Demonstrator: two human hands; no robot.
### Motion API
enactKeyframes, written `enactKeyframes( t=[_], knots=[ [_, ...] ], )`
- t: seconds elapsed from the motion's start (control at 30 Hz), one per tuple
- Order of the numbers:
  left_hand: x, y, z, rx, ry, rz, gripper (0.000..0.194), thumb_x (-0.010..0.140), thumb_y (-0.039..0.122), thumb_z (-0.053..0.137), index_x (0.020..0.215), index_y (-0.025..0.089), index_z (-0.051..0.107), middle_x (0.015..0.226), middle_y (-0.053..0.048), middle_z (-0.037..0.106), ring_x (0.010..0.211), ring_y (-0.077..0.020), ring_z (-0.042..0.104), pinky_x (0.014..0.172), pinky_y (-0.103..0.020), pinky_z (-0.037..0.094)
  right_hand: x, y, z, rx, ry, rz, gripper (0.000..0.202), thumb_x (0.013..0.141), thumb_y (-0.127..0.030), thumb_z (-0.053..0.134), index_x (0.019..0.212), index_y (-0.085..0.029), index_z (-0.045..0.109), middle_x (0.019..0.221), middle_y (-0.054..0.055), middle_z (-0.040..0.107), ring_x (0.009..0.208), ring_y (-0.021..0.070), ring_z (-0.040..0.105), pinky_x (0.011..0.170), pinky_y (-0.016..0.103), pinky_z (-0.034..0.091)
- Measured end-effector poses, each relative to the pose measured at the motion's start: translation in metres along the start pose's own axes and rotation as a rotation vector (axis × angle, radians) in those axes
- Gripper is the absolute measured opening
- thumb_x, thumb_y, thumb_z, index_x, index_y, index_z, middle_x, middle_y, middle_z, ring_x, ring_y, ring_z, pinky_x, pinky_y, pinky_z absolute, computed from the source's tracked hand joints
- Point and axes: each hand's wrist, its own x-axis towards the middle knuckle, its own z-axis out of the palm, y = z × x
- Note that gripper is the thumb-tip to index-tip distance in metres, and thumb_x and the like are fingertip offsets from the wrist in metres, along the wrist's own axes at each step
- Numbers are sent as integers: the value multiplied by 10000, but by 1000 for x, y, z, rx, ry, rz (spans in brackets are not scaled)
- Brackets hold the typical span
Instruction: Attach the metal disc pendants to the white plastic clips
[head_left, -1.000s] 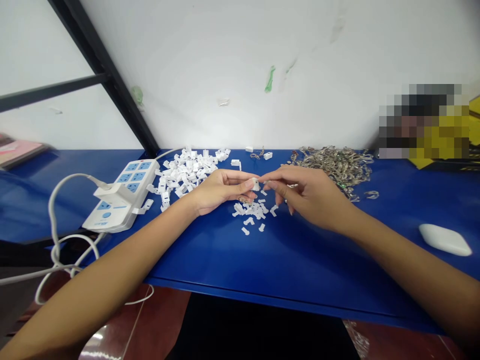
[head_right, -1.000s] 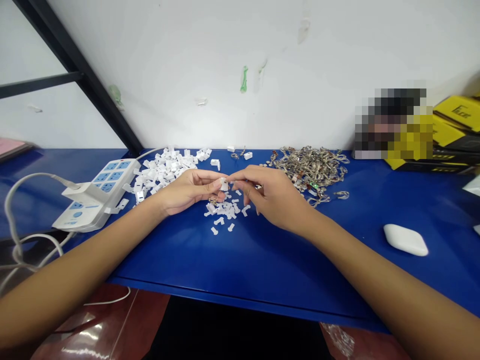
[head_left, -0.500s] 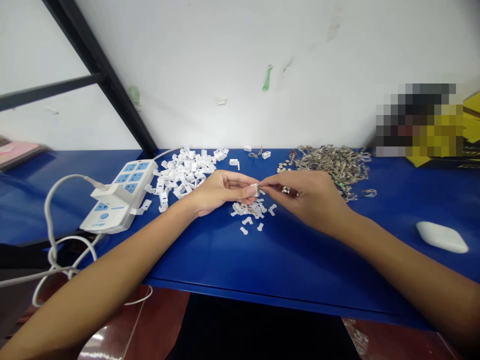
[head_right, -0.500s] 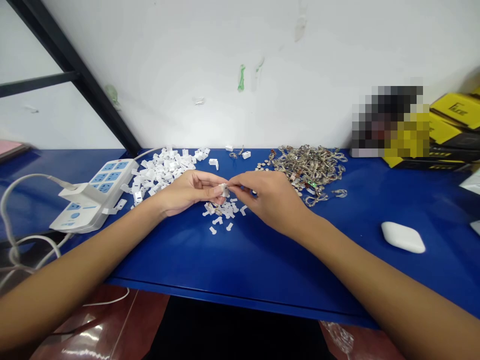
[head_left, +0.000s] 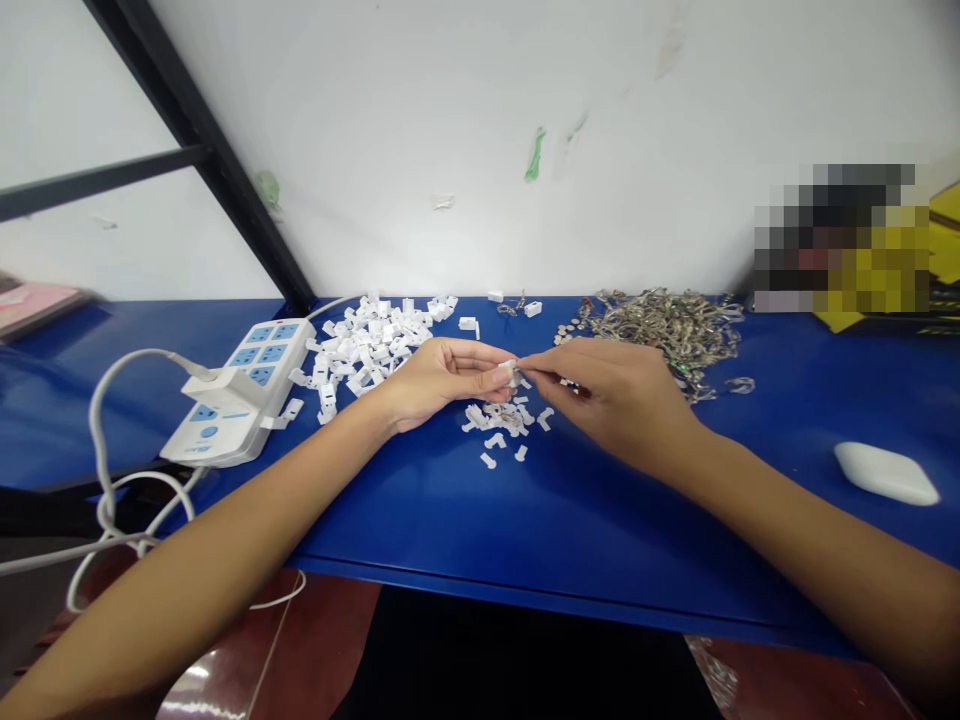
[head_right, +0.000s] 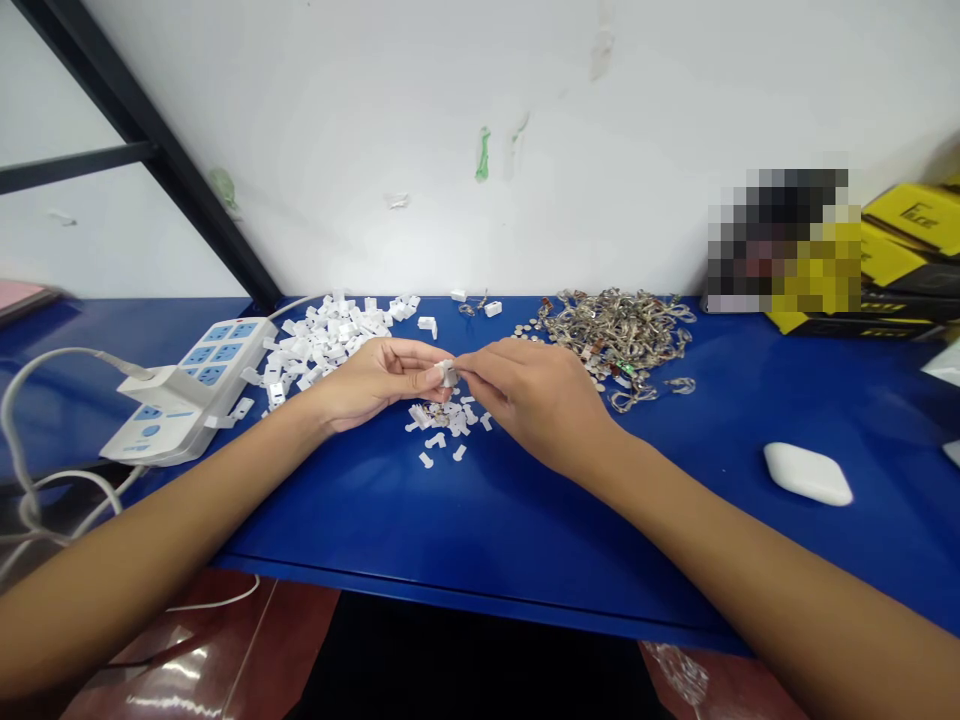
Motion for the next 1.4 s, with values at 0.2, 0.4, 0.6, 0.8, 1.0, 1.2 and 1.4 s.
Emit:
enactKeyframes(
  t=[0.2, 0.4, 0.6, 0.8, 1.0, 1.2, 1.4],
  knots=[
    [0, 0, 0, 37, 23, 19, 358, 802, 329, 875, 1112, 163, 807, 967, -108, 806, 870, -175, 753, 898, -347, 601, -2, 2, 0, -61, -13, -69, 216, 1015, -179, 528, 1082, -213, 731, 1003, 59, 784, 915, 205, 722, 769, 339, 552],
    [0, 1, 1, 67, 35, 37, 363, 795, 345, 881, 1102, 164, 812, 985, -114, 810, 875, -181, 757, 894, -347, 603, -1, 0, -1, -147, -21, -119, 206, 1003, -157, 530, 1017, -184, 733, 922, 58, 776, 834, 195, 712, 700, 320, 525],
    [-4, 7, 4, 140, 74, 123, 333, 808, 366, 870, 1063, 159, 820, 859, -88, 800, 805, -176, 747, 814, -326, 613, 1, -4, -2, -212, -20, -104, 216, 1014, -178, 517, 965, -193, 726, 903, 59, 771, 807, 195, 690, 672, 332, 502],
    [-6, 8, 6, 186, 79, 88, 322, 763, 350, 897, 1025, 177, 827, 993, -111, 814, 927, -221, 766, 868, -358, 612, 1, -6, -3, -216, -1, -124, 189, 992, -138, 532, 1016, -197, 709, 918, 55, 761, 820, 191, 682, 664, 324, 494],
    [-1, 0, 7, 150, 87, 65, 340, 794, 372, 868, 1075, 187, 818, 1058, -119, 809, 963, -227, 765, 911, -381, 603, 1, -5, -5, -222, -40, -119, 196, 1004, -150, 520, 1013, -203, 709, 924, 65, 750, 814, 198, 664, 612, 325, 463],
    [0, -2, 6, 85, 88, 59, 351, 800, 369, 872, 1093, 186, 811, 1028, -109, 813, 919, -203, 767, 883, -355, 607, -1, -3, -3, -104, -55, -37, 265, 1015, -109, 489, 1147, -194, 702, 1065, 77, 753, 896, 189, 694, 697, 318, 516],
    [-5, 6, 9, 124, 97, 60, 318, 784, 349, 883, 1037, 167, 821, 998, -118, 815, 922, -218, 767, 897, -391, 604, -3, -3, -5, -21, -48, -46, 254, 1031, -145, 495, 1133, -251, 702, 1019, 41, 778, 894, 179, 708, 734, 326, 529]
  ],
)
